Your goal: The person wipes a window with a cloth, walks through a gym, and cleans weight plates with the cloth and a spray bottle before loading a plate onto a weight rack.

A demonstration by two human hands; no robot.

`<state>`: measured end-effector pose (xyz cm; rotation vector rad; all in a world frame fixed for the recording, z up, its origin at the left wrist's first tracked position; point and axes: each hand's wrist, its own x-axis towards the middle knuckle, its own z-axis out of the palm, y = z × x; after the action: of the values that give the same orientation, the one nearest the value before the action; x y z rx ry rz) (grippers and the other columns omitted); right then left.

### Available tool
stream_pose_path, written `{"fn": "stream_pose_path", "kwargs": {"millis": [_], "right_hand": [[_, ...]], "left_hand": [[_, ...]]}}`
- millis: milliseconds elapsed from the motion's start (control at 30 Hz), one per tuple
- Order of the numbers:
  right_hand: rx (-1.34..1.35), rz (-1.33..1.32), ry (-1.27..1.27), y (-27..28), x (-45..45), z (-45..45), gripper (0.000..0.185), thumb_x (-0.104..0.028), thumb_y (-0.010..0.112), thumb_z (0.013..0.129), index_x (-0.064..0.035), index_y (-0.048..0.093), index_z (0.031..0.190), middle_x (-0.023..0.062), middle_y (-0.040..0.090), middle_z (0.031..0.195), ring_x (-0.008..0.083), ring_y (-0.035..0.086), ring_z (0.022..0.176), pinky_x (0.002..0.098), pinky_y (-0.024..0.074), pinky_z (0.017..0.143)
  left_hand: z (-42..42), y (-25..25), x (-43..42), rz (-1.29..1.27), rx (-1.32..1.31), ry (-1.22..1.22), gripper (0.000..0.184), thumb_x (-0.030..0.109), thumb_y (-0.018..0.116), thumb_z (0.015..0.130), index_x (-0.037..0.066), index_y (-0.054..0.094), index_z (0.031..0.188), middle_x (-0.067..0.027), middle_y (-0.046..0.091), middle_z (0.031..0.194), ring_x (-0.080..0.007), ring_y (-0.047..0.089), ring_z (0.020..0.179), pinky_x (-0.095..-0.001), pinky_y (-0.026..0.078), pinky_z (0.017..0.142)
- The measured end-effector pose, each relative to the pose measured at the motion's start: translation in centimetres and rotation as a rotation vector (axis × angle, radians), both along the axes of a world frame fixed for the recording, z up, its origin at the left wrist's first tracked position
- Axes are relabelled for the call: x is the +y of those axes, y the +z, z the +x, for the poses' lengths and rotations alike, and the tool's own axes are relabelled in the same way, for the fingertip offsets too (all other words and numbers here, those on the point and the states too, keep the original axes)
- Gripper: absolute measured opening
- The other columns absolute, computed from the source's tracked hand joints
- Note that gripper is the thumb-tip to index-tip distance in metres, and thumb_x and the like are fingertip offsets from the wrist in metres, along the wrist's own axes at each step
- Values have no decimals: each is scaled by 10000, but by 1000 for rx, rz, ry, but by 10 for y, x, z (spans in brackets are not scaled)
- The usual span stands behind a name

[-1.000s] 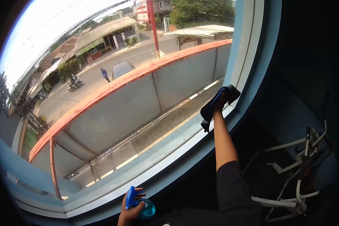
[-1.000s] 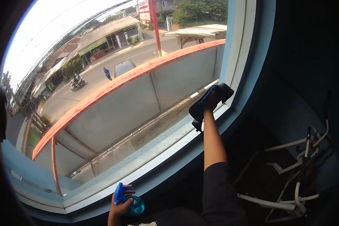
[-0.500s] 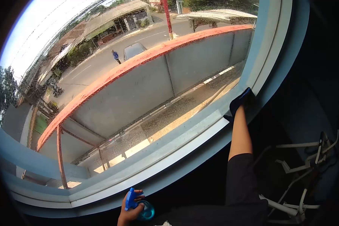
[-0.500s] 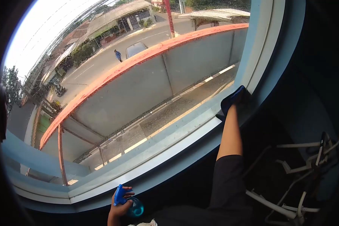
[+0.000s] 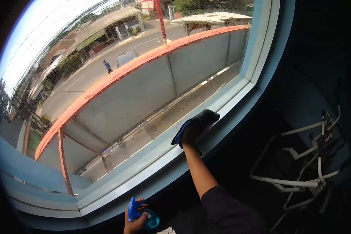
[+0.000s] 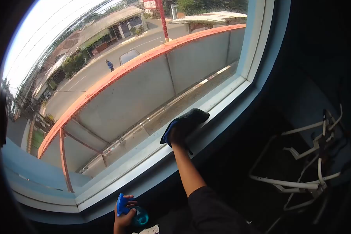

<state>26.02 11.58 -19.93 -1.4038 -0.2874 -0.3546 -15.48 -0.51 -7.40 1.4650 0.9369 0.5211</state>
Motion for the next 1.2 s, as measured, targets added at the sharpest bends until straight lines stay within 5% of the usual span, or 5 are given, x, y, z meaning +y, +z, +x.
{"fn": "stream_pose_path", "kwargs": {"millis": [300,400,533,733,1200], "right_hand": [[-791,-1199,1108,55,11,-263,253,-226,494,933,-131,528,701,36,573,732,152,558,700,302,450,685],[-1616,-552,445,78,18,-352,232,-217,622,844,-120,466,702,27,531,707,162,513,581,313,427,548],[-1171,-16,1166,35,50,-452,156,-184,539,927,-63,631,960,68,598,787,188,584,711,321,479,678],[-400,-494,2267,139,47,-557,158,-81,529,858,-20,637,957,68,617,778,154,582,746,307,474,694],[-1617,-30,2252,352,78,-615,88,-47,600,825,-69,670,873,109,668,854,199,639,847,325,491,784]], "left_hand": [[-139,-12,-30,27,28,205,562,-18,674,741,44,483,1266,-142,568,1252,-270,613,1119,-401,483,957],[-174,-1,-48,23,61,300,536,-28,661,750,54,506,1257,-136,565,1260,-264,613,1122,-392,498,959],[-215,-2,-75,41,25,490,518,-22,653,772,63,505,1261,-115,564,1266,-233,611,1123,-371,512,935],[-259,-22,-121,81,-112,683,503,-10,656,779,59,506,1254,-103,563,1271,-219,610,1118,-347,518,905],[-266,-57,-98,159,-365,885,591,-22,662,754,42,463,1307,-112,568,1242,-213,623,1066,-369,504,904]]}}
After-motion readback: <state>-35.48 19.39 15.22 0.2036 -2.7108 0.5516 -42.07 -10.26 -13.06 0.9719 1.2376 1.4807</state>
